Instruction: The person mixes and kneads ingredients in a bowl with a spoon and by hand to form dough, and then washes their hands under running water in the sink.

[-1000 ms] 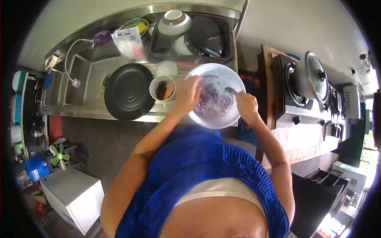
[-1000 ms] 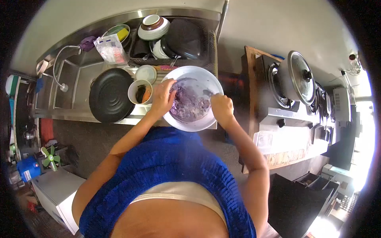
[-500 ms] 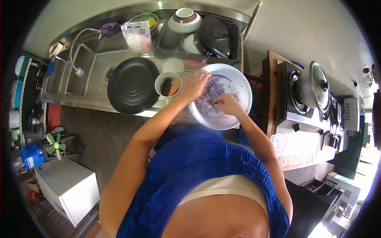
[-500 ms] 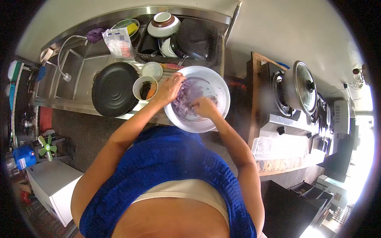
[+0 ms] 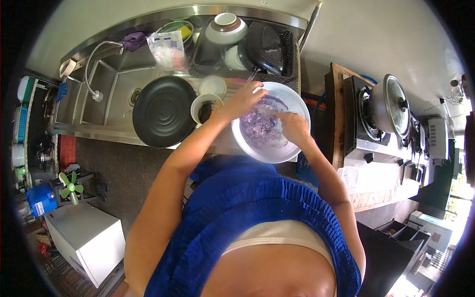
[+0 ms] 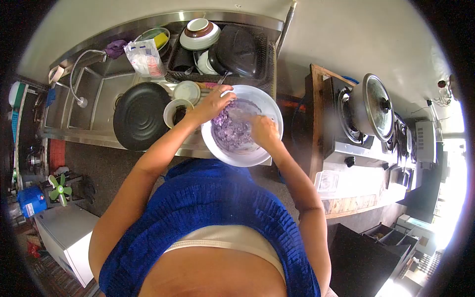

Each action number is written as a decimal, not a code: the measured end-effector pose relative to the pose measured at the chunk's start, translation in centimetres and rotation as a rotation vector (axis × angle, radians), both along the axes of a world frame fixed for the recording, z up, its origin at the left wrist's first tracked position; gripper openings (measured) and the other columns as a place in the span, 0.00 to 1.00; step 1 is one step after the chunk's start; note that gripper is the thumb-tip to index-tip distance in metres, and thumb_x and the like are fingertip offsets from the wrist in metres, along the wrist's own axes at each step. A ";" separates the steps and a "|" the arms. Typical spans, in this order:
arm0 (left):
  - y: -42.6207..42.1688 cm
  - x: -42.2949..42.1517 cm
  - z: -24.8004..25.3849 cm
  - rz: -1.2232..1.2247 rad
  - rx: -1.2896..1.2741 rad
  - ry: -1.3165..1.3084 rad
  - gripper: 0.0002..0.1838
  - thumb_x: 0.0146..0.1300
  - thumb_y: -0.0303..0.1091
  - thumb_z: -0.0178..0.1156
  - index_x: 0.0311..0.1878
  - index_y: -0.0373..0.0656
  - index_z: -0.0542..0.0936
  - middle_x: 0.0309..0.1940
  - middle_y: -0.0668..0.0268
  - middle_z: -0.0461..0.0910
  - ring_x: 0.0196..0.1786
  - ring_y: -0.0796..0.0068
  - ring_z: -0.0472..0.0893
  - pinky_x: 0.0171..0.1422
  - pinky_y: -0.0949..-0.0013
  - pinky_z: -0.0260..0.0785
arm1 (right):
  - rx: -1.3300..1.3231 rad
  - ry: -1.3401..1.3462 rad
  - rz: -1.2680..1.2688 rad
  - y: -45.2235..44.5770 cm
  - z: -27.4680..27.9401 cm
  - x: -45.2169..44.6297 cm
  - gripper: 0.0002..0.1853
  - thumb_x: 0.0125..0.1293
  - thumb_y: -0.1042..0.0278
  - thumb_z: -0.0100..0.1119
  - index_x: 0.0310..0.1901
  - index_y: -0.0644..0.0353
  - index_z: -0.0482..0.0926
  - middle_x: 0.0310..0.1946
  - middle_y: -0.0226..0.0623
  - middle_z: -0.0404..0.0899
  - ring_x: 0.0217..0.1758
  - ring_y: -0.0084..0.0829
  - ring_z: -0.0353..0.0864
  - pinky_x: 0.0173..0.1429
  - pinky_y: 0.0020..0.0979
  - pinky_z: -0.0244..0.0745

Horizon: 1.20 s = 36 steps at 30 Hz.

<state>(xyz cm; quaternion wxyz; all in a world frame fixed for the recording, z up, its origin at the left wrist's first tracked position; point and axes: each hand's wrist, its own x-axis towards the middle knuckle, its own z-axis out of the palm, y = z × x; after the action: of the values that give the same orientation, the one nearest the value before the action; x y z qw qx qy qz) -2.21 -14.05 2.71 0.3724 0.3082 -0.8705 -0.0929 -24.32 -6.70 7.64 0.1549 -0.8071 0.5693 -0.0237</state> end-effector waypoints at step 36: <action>0.4 -2.3 1.1 0.017 0.416 0.309 0.08 0.66 0.27 0.54 0.47 0.40 0.70 0.39 0.52 0.77 0.46 0.49 0.76 0.49 0.55 0.66 | 0.336 -0.146 0.023 2.5 -4.9 4.4 0.27 0.52 0.76 0.51 0.55 0.48 0.81 0.52 0.48 0.79 0.56 0.49 0.78 0.61 0.44 0.72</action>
<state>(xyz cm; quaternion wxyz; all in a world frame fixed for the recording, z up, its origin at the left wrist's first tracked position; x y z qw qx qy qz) -4.47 -13.66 3.78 0.4304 0.3674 -0.7629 -0.3127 -19.89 -4.16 2.71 0.3287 -0.7724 0.5432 0.0148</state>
